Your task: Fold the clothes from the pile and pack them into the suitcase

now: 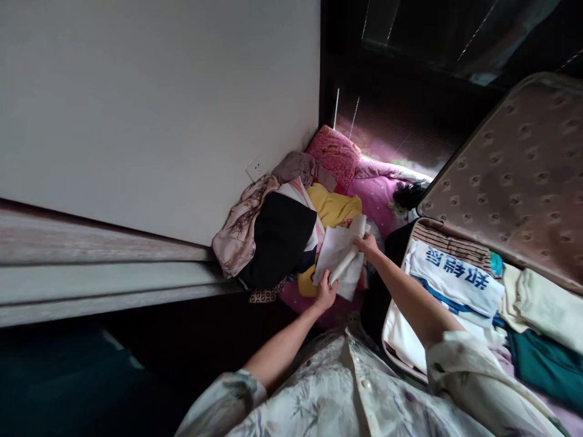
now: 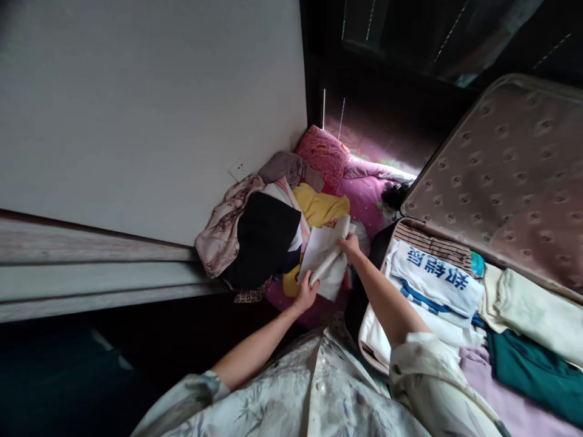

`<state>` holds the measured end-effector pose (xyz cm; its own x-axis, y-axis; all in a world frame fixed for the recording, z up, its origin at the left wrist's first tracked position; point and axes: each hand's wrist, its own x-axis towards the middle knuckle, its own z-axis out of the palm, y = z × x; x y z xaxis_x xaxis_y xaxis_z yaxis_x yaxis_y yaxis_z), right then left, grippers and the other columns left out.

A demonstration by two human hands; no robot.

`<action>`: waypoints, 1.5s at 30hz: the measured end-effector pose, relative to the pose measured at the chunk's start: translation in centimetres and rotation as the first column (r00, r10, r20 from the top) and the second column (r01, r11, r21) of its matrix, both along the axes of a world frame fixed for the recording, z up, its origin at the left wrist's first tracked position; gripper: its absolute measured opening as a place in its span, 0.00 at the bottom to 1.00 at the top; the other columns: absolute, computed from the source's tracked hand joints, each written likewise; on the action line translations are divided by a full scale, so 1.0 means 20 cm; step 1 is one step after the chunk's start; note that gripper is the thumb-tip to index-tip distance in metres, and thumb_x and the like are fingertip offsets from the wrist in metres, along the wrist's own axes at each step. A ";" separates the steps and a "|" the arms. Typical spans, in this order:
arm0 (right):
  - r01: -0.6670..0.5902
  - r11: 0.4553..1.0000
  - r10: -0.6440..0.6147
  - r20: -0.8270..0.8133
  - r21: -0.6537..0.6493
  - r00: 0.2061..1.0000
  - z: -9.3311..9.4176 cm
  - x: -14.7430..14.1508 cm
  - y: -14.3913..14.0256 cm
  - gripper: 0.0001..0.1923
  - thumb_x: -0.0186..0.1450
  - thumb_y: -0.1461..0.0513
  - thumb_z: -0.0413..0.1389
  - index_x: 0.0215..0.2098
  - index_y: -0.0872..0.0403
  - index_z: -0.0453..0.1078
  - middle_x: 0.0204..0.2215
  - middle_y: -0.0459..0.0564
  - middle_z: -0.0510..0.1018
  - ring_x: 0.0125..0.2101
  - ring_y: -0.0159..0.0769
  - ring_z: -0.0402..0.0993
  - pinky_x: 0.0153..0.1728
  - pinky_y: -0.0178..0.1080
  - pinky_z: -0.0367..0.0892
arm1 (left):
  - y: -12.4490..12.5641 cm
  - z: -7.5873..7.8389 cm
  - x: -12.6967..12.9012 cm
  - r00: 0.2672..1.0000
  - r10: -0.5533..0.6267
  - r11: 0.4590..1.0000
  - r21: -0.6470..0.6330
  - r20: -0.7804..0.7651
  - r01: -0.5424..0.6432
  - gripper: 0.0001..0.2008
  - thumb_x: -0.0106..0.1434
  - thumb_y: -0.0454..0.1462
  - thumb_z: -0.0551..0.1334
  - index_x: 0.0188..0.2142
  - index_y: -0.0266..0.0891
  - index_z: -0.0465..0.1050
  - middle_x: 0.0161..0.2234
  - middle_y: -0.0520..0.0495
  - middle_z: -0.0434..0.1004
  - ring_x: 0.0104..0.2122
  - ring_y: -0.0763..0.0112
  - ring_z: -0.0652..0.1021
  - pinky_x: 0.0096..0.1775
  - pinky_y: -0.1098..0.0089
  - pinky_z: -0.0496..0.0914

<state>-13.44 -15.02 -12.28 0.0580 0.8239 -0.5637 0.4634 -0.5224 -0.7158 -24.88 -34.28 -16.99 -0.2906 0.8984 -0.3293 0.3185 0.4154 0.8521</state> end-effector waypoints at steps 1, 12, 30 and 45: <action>0.036 0.999 -0.036 -0.073 -0.002 0.997 0.03 0.04 -0.01 0.11 0.54 0.63 0.58 0.36 0.55 0.67 0.31 0.52 0.78 0.38 0.43 0.76 0.40 0.41 0.72 | 0.00 0.04 -0.03 0.999 -0.034 0.997 0.071 0.011 0.033 0.14 0.63 0.30 0.59 0.49 0.37 0.71 0.46 0.38 0.79 0.48 0.58 0.80 0.53 0.57 0.74; 0.388 0.921 -0.299 -0.721 -0.045 0.626 0.51 0.51 -0.44 0.18 0.45 0.60 0.65 0.34 0.54 0.70 0.25 0.45 0.77 0.24 0.35 0.74 0.30 0.38 0.73 | -0.11 0.62 0.04 0.859 -0.511 0.718 0.537 -0.025 0.443 0.13 0.67 0.35 0.58 0.50 0.44 0.69 0.58 0.40 0.76 0.58 0.59 0.77 0.59 0.58 0.73; 0.944 0.329 -0.720 -0.645 0.008 0.256 0.88 1.71 -1.28 0.17 0.37 0.67 0.70 0.25 0.57 0.73 0.23 0.43 0.77 0.22 0.30 0.72 0.21 0.32 0.70 | -0.03 1.02 1.11 0.463 -0.834 0.550 0.500 0.300 0.669 0.14 0.71 0.48 0.56 0.35 0.41 0.61 0.29 0.54 0.59 0.29 0.74 0.62 0.33 0.72 0.64; 0.834 0.551 -0.777 -0.346 0.026 0.525 0.54 2.24 -1.45 0.18 0.48 0.56 0.70 0.29 0.53 0.67 0.24 0.46 0.75 0.25 0.34 0.73 0.22 0.34 0.71 | -0.19 0.52 1.70 0.545 -0.166 0.811 -0.200 0.822 0.549 0.23 0.53 0.47 0.69 0.43 0.37 0.70 0.34 0.46 0.79 0.35 0.62 0.79 0.39 0.65 0.74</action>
<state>31.30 -43.92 -1.49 0.6214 0.5798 -0.5270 -0.3142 -0.4318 -0.8455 9.21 -38.05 -6.62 0.5434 0.5927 -0.5945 -0.1381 0.7617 0.6331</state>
